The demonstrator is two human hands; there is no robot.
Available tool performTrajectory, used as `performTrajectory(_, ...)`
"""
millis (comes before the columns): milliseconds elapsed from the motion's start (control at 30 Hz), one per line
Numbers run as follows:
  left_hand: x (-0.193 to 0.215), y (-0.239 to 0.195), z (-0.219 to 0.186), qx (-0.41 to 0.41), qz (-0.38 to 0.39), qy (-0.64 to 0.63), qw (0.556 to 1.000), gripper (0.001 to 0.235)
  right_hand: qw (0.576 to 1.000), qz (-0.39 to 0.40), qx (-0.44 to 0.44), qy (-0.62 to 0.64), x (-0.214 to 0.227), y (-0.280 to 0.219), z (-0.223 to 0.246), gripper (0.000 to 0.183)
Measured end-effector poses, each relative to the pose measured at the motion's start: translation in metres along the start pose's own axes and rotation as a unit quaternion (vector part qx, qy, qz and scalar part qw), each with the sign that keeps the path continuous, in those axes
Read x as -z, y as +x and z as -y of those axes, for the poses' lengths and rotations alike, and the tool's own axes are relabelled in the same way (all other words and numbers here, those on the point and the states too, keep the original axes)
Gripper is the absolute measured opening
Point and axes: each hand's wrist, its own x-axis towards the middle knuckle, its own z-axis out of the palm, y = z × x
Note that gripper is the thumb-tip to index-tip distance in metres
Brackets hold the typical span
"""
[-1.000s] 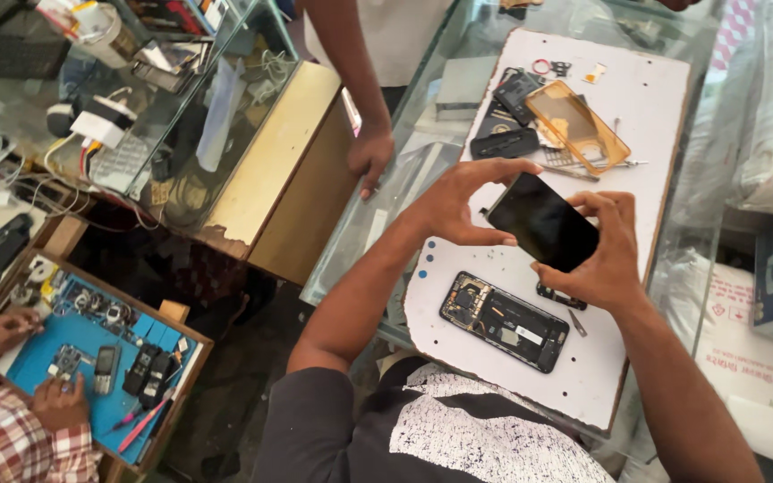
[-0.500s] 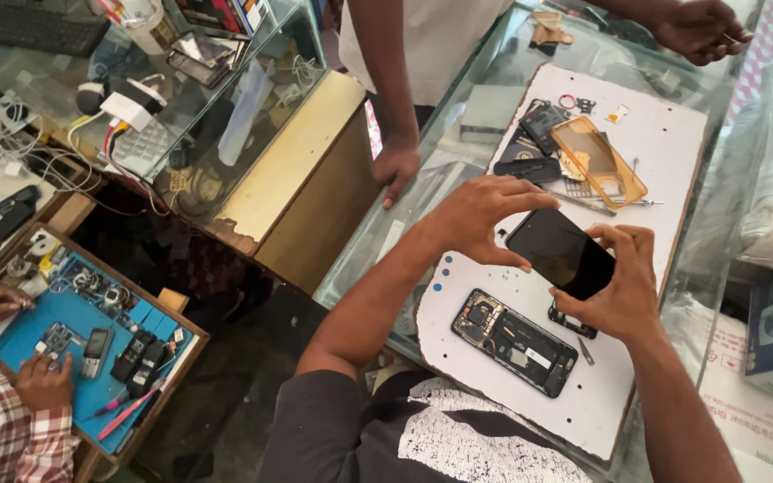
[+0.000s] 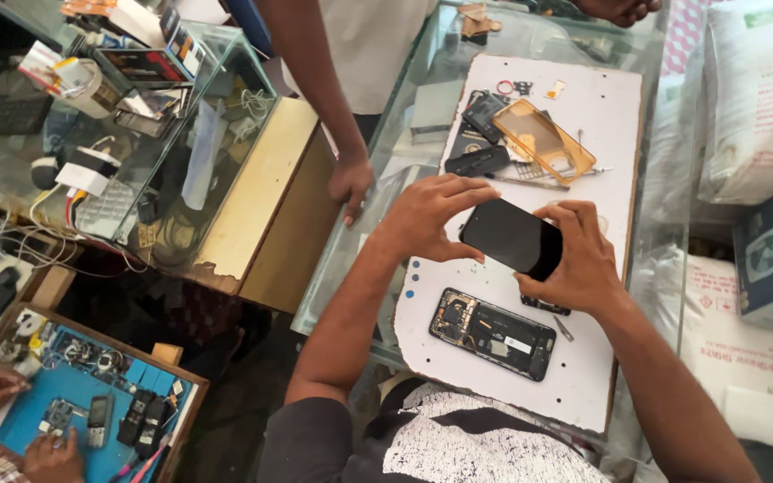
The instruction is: The person disassembles a smartphone, removes the back cover and battery, and uses a screwdriver to unscrew internal components. They handle the phone chassis, battery, and screws while working at a cluttered repair bench.
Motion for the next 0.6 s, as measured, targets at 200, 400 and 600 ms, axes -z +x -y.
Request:
performTrajectory(200,-0.001,0.004,-0.005,0.010,-0.005,0.005,1.000,0.084,0.999,-0.012,0.030,-0.013,0.002,0.000,-0.004,0.089)
performTrajectory(400,0.001,0.009,-0.008,0.014,-0.009,-0.009,1.000,0.082,0.999,-0.007,0.031,0.010,0.004,0.000,-0.010,0.089)
performTrajectory(600,-0.002,0.015,-0.010,0.013,-0.002,-0.014,1.000,0.082,0.997,-0.022,0.068,0.018,0.010,0.002,-0.014,0.082)
